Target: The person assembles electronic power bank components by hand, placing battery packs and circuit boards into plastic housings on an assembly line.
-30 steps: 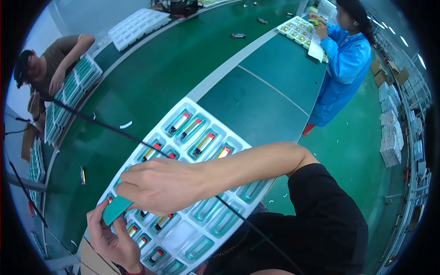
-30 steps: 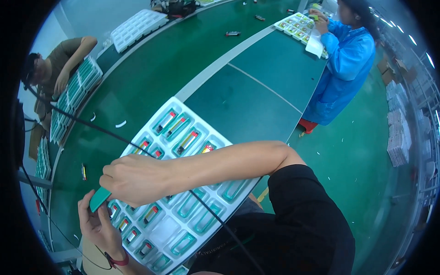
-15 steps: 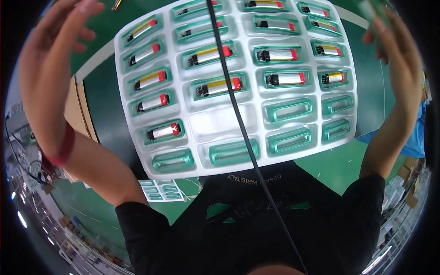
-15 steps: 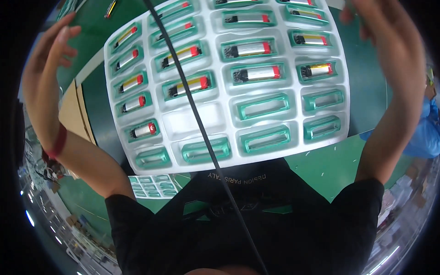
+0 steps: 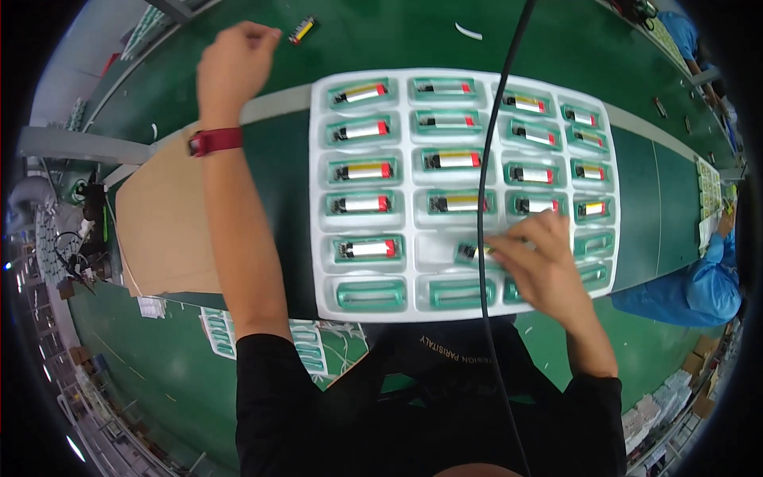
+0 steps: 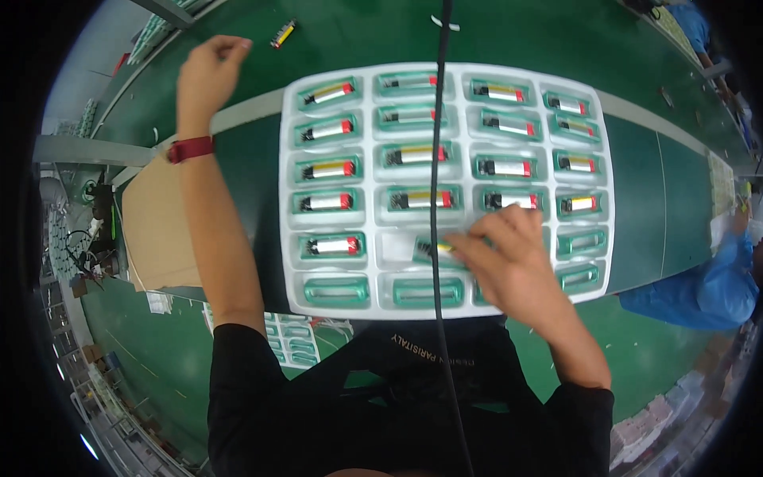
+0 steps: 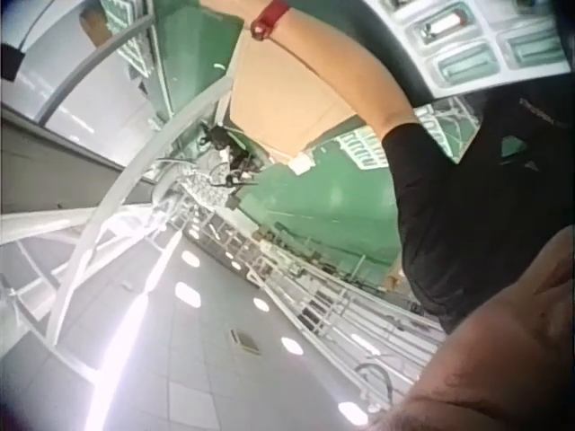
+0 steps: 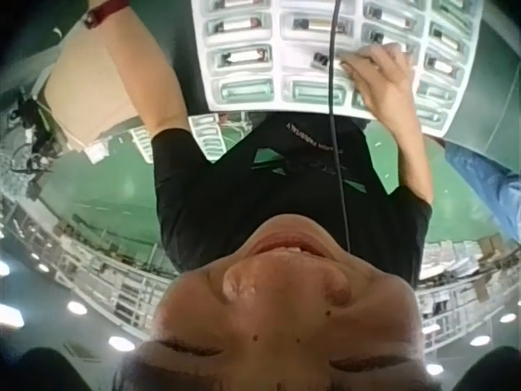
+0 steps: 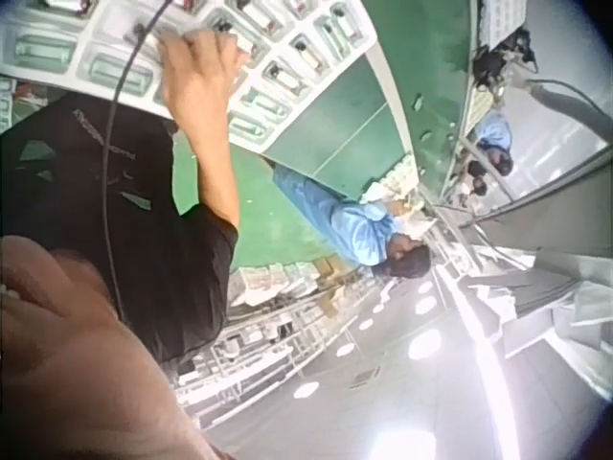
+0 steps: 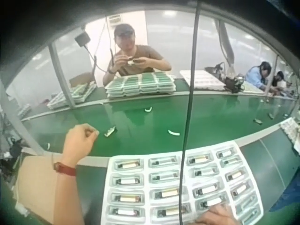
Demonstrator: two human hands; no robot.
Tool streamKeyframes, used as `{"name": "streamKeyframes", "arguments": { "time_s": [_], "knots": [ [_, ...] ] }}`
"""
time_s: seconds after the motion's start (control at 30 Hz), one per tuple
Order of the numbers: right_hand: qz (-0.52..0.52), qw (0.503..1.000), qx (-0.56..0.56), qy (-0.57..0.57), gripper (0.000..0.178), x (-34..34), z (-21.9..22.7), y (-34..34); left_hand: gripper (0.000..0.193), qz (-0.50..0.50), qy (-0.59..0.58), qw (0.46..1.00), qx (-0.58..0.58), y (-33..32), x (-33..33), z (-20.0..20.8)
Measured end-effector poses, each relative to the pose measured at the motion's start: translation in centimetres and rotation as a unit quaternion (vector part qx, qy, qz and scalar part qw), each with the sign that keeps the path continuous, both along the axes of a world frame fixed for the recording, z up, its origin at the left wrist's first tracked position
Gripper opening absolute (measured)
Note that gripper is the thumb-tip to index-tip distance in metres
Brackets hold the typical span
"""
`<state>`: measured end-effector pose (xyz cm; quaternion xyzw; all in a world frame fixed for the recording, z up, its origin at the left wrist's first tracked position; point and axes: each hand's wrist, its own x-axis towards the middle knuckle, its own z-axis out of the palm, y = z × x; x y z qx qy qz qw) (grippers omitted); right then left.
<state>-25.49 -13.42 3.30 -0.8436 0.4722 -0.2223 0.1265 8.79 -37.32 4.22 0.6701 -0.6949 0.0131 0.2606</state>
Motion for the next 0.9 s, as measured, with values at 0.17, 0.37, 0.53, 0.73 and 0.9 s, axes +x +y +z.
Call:
{"name": "streamKeyframes", "arguments": {
  "time_s": [0.17,0.37,0.53,0.73,0.9],
  "knots": [
    [0.062,0.997,-0.038,0.032,0.023,0.9,-1.2,-0.6,0.036,-0.032,-0.048,0.998,0.004,-2.9,-0.9,-4.6],
    [0.117,0.987,-0.09,0.072,0.013,1.9,-1.6,-1.4,0.036,-0.058,-0.083,0.995,-0.002,-7.1,-0.1,-5.9],
    [0.063,0.993,-0.095,0.018,0.007,0.3,-1.9,-1.5,0.034,-0.051,-0.123,0.987,0.087,-9.1,0.0,-6.6],
    [-0.024,0.987,-0.158,-0.002,0.009,-5.6,-1.3,-2.0,0.038,-0.148,0.156,0.975,0.052,-5.5,-2.2,-4.1],
    [-0.133,0.975,-0.154,-0.088,0.012,-9.0,0.2,-1.5,0.035,-0.261,0.38,0.881,0.103,3.8,-8.8,3.2]
  ]
}}
